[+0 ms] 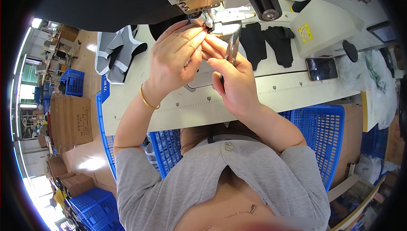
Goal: The recorder uses an industrial sewing machine to stitch together components of a shoe upper.
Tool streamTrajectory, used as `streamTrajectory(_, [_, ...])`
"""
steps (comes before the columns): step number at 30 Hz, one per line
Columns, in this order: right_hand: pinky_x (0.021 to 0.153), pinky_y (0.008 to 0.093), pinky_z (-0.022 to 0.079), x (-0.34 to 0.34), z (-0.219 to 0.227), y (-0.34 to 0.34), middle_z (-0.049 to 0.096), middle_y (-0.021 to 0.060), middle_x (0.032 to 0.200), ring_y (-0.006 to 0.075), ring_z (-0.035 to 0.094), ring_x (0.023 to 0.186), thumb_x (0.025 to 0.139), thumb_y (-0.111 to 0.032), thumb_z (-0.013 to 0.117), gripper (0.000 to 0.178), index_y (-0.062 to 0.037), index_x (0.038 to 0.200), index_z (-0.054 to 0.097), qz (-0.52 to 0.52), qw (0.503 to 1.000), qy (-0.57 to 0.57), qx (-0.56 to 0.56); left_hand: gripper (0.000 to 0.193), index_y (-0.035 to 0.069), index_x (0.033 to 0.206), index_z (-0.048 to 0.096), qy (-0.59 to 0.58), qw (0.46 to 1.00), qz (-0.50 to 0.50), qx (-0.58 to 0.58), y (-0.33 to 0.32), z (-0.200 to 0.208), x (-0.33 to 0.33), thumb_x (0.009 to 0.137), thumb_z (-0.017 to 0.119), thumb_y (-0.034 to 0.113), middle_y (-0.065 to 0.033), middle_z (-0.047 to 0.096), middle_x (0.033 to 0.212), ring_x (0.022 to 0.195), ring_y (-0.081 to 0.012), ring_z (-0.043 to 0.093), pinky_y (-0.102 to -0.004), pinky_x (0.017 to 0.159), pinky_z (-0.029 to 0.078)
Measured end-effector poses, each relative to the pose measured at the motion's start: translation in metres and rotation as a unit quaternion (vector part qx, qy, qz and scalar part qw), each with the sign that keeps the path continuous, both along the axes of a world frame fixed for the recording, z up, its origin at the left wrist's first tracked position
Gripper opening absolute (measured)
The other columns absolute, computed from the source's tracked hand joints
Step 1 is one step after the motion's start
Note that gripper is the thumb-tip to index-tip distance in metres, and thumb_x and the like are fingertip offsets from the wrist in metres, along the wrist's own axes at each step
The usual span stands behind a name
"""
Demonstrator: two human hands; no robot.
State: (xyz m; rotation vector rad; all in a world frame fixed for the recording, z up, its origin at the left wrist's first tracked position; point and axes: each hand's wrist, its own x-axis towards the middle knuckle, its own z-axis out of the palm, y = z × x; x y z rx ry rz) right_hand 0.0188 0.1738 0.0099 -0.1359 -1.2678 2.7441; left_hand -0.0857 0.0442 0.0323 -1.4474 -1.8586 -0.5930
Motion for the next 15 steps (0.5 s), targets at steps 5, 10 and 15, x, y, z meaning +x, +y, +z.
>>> streamTrajectory(5, [0.041,0.0146,0.034,-0.001,-0.001,-0.002,0.062,0.0125,0.128,-0.0027,0.048,0.055,0.089,-0.002,0.050,0.047,0.0013,0.136,0.050,-0.007,1.000,-0.006,-0.001,0.019,-0.005,0.092,0.069,0.001,1.000,-0.004,0.005,0.001,0.001,0.000,0.075,0.063,-0.001,-0.0141,0.070,0.098,0.095,-0.0265,0.068,-0.0414,0.094,0.052])
streamTrajectory(10, [0.040,0.0148,0.035,0.000,-0.001,0.000,0.062,0.0114,0.128,-0.0022,0.049,0.057,0.089,-0.002,0.049,0.046,0.0013,0.135,0.050,0.006,1.000,0.006,-0.003,0.018,-0.006,0.092,0.069,-0.003,1.000,-0.007,0.007,0.000,0.001,-0.001,0.075,0.063,-0.001,-0.0143,0.070,0.098,0.096,-0.0262,0.068,-0.0412,0.094,0.052])
streamTrajectory(15, [0.040,0.0148,0.036,0.000,0.001,-0.002,0.059,0.0106,0.131,0.0003,0.058,0.072,0.091,0.000,0.047,0.044,0.0014,0.134,0.051,-0.002,1.000,0.012,-0.009,0.017,-0.004,0.094,0.069,-0.062,0.998,-0.015,0.004,-0.006,0.011,-0.004,0.079,0.062,0.001,-0.0133,0.070,0.096,0.089,-0.0282,0.068,-0.0425,0.087,0.052])
